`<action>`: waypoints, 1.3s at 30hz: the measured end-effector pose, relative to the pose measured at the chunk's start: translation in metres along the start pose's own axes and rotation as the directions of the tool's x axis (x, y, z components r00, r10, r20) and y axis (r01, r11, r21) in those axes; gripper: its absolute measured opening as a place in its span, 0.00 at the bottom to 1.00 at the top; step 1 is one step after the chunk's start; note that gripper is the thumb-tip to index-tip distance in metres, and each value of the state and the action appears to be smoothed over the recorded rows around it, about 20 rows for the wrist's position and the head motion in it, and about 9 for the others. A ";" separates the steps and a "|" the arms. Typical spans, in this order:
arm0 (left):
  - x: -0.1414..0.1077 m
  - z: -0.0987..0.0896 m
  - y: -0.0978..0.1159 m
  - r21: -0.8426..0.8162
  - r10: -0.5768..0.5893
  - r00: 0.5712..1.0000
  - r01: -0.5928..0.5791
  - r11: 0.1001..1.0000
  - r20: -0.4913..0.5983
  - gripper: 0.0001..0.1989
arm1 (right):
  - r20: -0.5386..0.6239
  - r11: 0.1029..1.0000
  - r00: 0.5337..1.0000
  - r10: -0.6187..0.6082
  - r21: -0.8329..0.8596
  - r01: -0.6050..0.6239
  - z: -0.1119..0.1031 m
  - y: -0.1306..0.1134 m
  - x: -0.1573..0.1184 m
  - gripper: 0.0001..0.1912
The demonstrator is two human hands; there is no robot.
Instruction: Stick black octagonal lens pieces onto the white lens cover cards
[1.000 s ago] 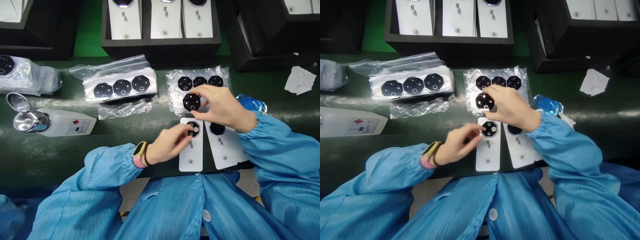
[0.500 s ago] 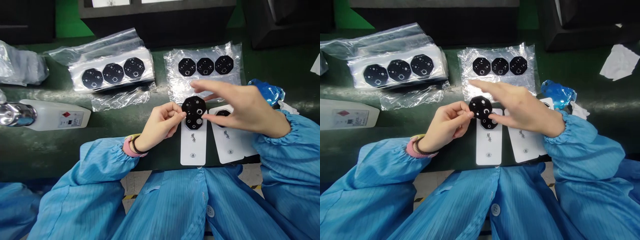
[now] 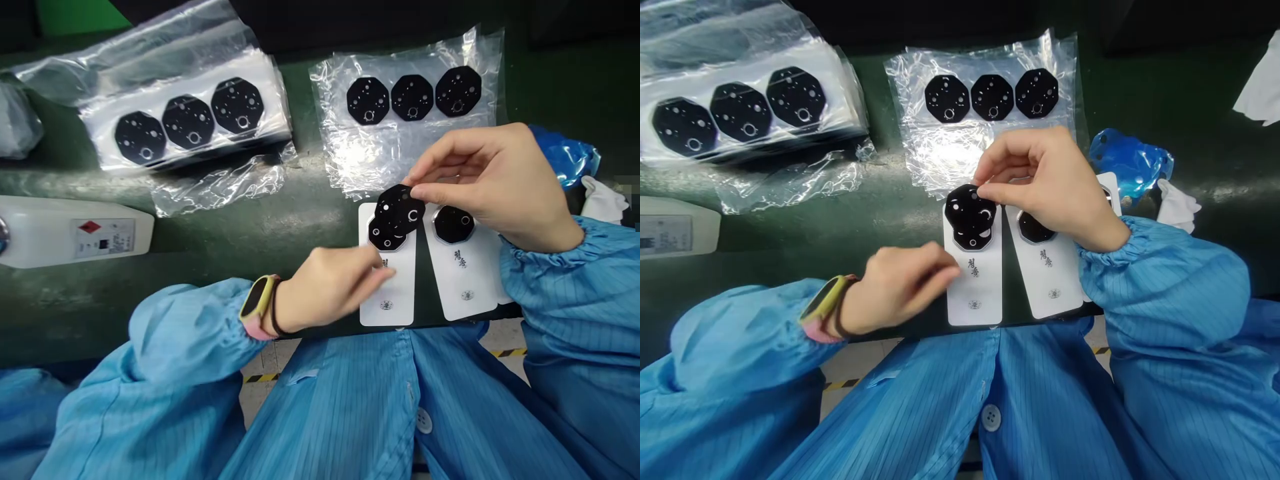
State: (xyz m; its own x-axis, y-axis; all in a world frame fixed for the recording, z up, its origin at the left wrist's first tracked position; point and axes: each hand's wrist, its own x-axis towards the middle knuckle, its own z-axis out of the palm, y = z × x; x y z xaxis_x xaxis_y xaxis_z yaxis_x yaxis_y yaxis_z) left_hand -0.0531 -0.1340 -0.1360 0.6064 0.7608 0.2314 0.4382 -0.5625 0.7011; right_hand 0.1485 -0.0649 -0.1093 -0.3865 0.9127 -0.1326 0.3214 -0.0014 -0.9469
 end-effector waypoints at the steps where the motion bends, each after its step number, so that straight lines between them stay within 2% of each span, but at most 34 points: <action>1: -0.004 0.004 0.000 0.198 0.158 0.987 -0.159 0.967 0.018 0.11 | 0.009 1.000 1.000 -0.006 -0.012 0.007 0.000 0.002 0.000 0.04; 2: -0.007 0.007 0.001 0.351 0.275 0.960 -0.275 0.895 0.052 0.10 | 0.024 0.999 1.000 -0.017 -0.028 0.018 0.001 0.005 0.000 0.04; 3: -0.011 0.011 0.002 0.458 0.339 0.937 -0.339 0.822 0.085 0.09 | 0.043 0.998 0.999 -0.030 -0.046 0.032 0.002 0.007 0.000 0.05; 5: -0.015 0.017 0.003 0.573 0.365 0.924 -0.360 0.736 0.113 0.09 | 0.085 0.995 0.995 -0.047 -0.088 0.055 0.003 0.011 0.001 0.06; 8: -0.019 0.021 0.003 0.643 0.344 0.933 -0.330 0.691 0.110 0.09 | 0.132 0.986 0.990 -0.049 -0.153 0.069 0.005 0.015 0.002 0.08; 13: -0.022 0.021 0.000 0.623 0.340 0.930 -0.349 0.699 0.140 0.10 | 0.136 0.968 0.989 -0.065 -0.231 0.095 0.007 0.018 0.003 0.08; 21: -0.022 0.022 -0.001 0.597 0.348 0.926 -0.365 0.715 0.150 0.11 | 0.123 0.964 0.989 -0.083 -0.242 0.111 0.010 0.020 0.003 0.06; 31: -0.018 0.021 -0.001 0.668 0.372 0.916 -0.373 0.644 0.154 0.08 | 0.122 0.963 0.988 -0.091 -0.242 0.119 0.011 0.020 0.002 0.08; 39: -0.019 0.023 0.000 0.664 0.351 0.924 -0.358 0.657 0.151 0.10 | 0.142 0.907 0.974 -0.177 -0.361 0.218 0.011 0.023 0.000 0.09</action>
State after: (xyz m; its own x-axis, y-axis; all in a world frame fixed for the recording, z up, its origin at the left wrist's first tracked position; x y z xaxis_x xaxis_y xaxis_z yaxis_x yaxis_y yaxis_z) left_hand -0.0494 -0.1558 -0.1563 0.8146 0.4567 0.3577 0.5110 -0.8567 -0.0699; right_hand 0.1467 -0.0696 -0.1344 -0.5562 0.8310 -0.0027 0.5192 0.3449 -0.7820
